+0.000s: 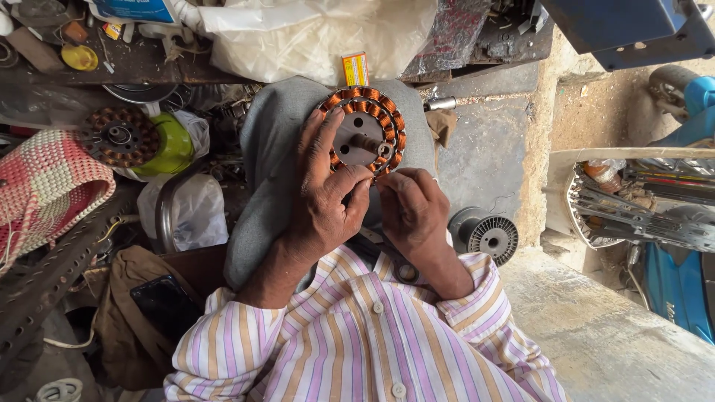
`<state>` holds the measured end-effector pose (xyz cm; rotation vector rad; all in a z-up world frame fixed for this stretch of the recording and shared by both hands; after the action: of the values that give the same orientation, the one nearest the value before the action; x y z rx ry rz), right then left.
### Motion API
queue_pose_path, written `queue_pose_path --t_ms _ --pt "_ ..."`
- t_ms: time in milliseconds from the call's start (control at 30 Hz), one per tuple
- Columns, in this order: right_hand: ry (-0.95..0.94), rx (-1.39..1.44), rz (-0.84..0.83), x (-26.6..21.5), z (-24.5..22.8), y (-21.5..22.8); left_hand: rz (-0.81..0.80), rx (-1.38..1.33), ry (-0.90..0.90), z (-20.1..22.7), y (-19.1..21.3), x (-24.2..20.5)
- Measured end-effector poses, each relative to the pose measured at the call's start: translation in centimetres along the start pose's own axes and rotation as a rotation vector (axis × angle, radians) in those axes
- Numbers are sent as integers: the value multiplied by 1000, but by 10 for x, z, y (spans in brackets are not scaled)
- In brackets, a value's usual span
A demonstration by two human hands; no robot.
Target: The person sits on the floor with a copper-wound motor armature on their lap. They light a lighter and hold the flame to the winding wires, then fit a metal bushing into the armature center, press components into place by hand, and use scissors to trim and adjust wire ends around the winding.
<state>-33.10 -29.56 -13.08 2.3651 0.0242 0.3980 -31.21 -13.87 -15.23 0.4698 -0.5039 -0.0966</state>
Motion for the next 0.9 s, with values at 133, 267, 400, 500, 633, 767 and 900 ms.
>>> queue_pose_path --t_ms 133,267,400,500,633,767,900 --pt "-83 30 -17 -2 7 -1 3 -34 2 -1 0 -1" --pt "-78 4 -4 -4 14 -8 -22 5 -6 1 -1 0" --pt "-131 134 68 -6 19 -10 -38 50 6 4 -1 2" --pt "-149 226 70 -6 22 -8 -40 73 8 4 -2 2" --pt "-148 232 47 -4 19 -7 -42 78 -15 3 -3 2" --pt "-149 208 34 -4 17 -7 -15 37 -4 0 -1 0" --pt "-156 245 8 -5 18 0 -1 -12 -11 0 2 3"
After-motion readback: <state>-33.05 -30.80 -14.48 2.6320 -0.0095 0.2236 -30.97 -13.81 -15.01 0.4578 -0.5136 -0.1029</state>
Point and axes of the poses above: each hand's wrist, its own x-axis towards the middle knuckle, its own y-axis out of the back of the hand, z = x × y, the point moved 4 cm from there along x, towards the middle knuckle, and after that the axes turned 4 degrees about -y, right-handed, at the moved point
